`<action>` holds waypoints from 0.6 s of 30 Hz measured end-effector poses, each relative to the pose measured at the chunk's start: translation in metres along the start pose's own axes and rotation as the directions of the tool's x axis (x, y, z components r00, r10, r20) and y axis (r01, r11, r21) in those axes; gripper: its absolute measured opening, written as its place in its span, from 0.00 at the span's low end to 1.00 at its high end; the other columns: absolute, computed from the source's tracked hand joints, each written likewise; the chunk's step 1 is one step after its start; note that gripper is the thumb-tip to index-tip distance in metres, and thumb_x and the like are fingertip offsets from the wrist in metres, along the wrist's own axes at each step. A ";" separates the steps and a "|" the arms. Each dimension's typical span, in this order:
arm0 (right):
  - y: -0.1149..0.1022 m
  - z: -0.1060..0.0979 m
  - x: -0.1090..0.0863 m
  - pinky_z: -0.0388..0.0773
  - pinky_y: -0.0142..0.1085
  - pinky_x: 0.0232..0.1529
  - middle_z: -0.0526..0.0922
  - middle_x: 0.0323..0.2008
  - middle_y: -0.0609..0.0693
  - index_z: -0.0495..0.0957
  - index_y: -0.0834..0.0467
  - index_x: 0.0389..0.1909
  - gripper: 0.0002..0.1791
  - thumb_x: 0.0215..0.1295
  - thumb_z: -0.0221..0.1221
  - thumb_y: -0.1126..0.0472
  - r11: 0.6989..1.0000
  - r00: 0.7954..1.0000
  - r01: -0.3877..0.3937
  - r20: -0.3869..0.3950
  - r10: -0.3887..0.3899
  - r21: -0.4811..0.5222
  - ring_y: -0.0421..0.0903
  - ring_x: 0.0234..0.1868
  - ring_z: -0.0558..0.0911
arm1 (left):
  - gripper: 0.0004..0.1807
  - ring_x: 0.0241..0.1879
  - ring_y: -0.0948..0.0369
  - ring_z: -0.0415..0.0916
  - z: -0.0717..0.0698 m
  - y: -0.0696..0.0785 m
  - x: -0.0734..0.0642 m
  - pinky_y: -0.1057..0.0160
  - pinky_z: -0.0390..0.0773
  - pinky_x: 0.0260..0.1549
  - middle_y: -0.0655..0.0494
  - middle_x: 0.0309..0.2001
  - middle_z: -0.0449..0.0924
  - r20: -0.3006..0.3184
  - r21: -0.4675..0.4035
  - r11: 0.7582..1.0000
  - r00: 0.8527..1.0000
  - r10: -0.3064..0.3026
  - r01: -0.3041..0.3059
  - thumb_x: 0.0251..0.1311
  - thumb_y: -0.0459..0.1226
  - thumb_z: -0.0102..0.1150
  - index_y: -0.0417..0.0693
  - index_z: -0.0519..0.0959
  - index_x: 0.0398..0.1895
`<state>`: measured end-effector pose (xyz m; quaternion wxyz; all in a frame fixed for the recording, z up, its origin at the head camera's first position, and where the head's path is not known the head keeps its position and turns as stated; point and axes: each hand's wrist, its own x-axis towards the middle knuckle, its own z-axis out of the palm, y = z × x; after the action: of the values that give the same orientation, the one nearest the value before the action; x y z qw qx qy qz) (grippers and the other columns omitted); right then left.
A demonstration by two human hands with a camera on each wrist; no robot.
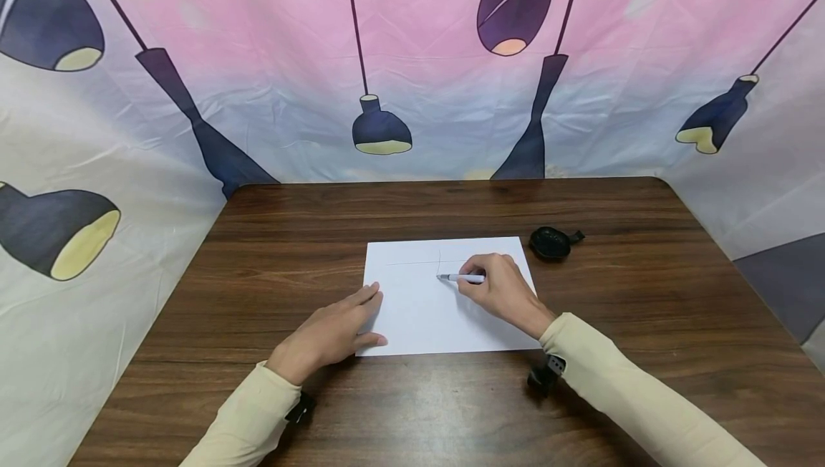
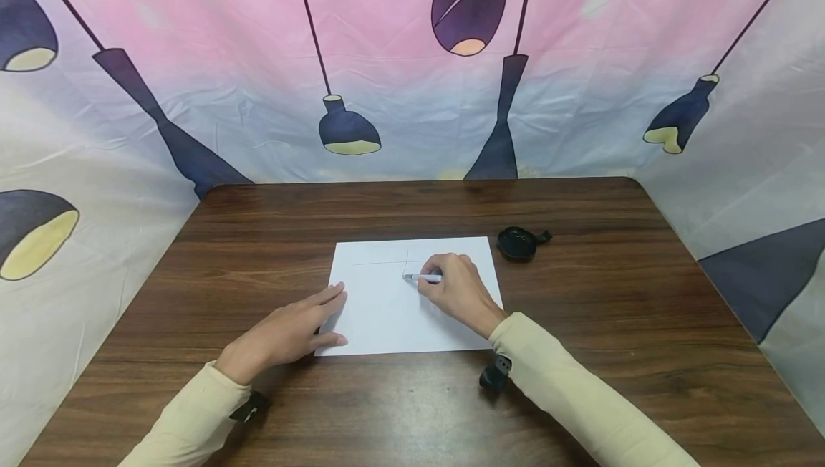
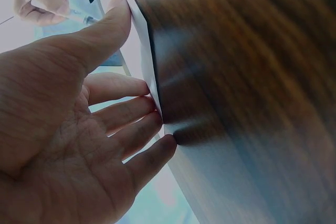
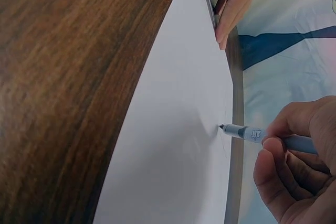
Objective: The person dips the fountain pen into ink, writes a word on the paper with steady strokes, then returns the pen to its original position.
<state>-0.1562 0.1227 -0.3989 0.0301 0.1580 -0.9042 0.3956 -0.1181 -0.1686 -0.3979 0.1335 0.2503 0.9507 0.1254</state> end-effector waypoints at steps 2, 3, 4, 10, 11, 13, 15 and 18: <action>0.000 0.000 -0.001 0.71 0.31 0.20 0.86 0.28 0.48 0.87 0.61 0.32 0.02 0.60 0.68 0.66 1.000 1.000 0.004 0.000 -0.004 -0.001 0.39 0.22 0.76 | 0.40 0.75 0.47 0.59 0.000 0.000 0.000 0.43 0.69 0.65 0.42 0.77 0.57 0.000 -0.001 1.000 1.000 0.001 -0.001 0.66 0.49 0.64 0.34 0.65 0.73; 0.000 0.000 -0.001 0.71 0.31 0.20 0.86 0.28 0.48 0.87 0.61 0.32 0.02 0.60 0.68 0.66 1.000 1.000 0.007 0.000 -0.007 -0.002 0.39 0.23 0.76 | 0.40 0.75 0.47 0.59 0.000 0.000 0.000 0.43 0.69 0.65 0.42 0.77 0.57 0.000 -0.001 1.000 1.000 0.001 -0.001 0.66 0.49 0.64 0.34 0.65 0.73; -0.001 0.000 -0.001 0.71 0.31 0.20 0.86 0.28 0.48 0.87 0.61 0.32 0.02 0.60 0.68 0.66 1.000 1.000 0.009 0.001 -0.009 -0.004 0.39 0.23 0.77 | 0.40 0.75 0.47 0.59 0.000 0.000 0.000 0.43 0.69 0.65 0.42 0.77 0.57 0.001 0.000 1.000 1.000 0.001 -0.001 0.66 0.49 0.64 0.34 0.65 0.73; -0.003 0.001 -0.003 0.71 0.31 0.20 0.87 0.27 0.47 0.87 0.61 0.32 0.02 0.59 0.68 0.66 1.000 1.000 0.017 0.008 -0.017 -0.004 0.38 0.23 0.77 | 0.40 0.75 0.48 0.58 0.000 0.000 0.000 0.44 0.69 0.65 0.42 0.77 0.56 0.000 -0.002 1.000 1.000 0.007 -0.007 0.66 0.49 0.64 0.33 0.65 0.73; -0.003 0.001 -0.003 0.71 0.31 0.20 0.86 0.27 0.47 0.87 0.61 0.32 0.02 0.59 0.68 0.66 1.000 1.000 0.016 0.009 -0.016 -0.003 0.38 0.23 0.77 | 0.40 0.75 0.48 0.58 0.000 0.000 0.001 0.44 0.68 0.65 0.42 0.77 0.56 0.000 -0.003 1.000 1.000 0.008 -0.008 0.66 0.49 0.64 0.33 0.65 0.73; -0.004 0.001 -0.004 0.71 0.31 0.20 0.86 0.27 0.47 0.87 0.61 0.31 0.01 0.59 0.68 0.66 1.000 1.000 0.017 0.012 -0.017 0.003 0.38 0.23 0.77 | 0.40 0.75 0.48 0.58 0.000 -0.001 0.001 0.44 0.68 0.65 0.42 0.77 0.56 0.000 -0.003 1.000 1.000 0.009 -0.009 0.67 0.49 0.64 0.33 0.65 0.74; -0.004 0.001 -0.005 0.70 0.31 0.20 0.86 0.27 0.46 0.87 0.61 0.31 0.01 0.59 0.68 0.66 1.000 1.000 0.019 0.013 -0.019 0.004 0.38 0.23 0.77 | 0.40 0.75 0.48 0.58 0.000 -0.001 0.001 0.44 0.68 0.65 0.42 0.77 0.56 0.000 -0.002 1.000 1.000 0.007 -0.007 0.66 0.49 0.64 0.34 0.65 0.74; -0.005 0.001 -0.006 0.71 0.31 0.20 0.86 0.27 0.46 0.87 0.61 0.31 0.02 0.59 0.69 0.66 1.000 1.000 0.023 0.013 -0.023 0.003 0.38 0.24 0.77 | 0.40 0.75 0.48 0.58 0.000 -0.001 0.001 0.44 0.69 0.65 0.42 0.77 0.57 0.000 0.000 1.000 1.000 0.003 -0.003 0.66 0.49 0.64 0.34 0.65 0.73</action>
<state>-0.1489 0.1201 -0.3975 0.0284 0.1708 -0.9019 0.3956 -0.1190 -0.1689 -0.3986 0.1334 0.2520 0.9502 0.1258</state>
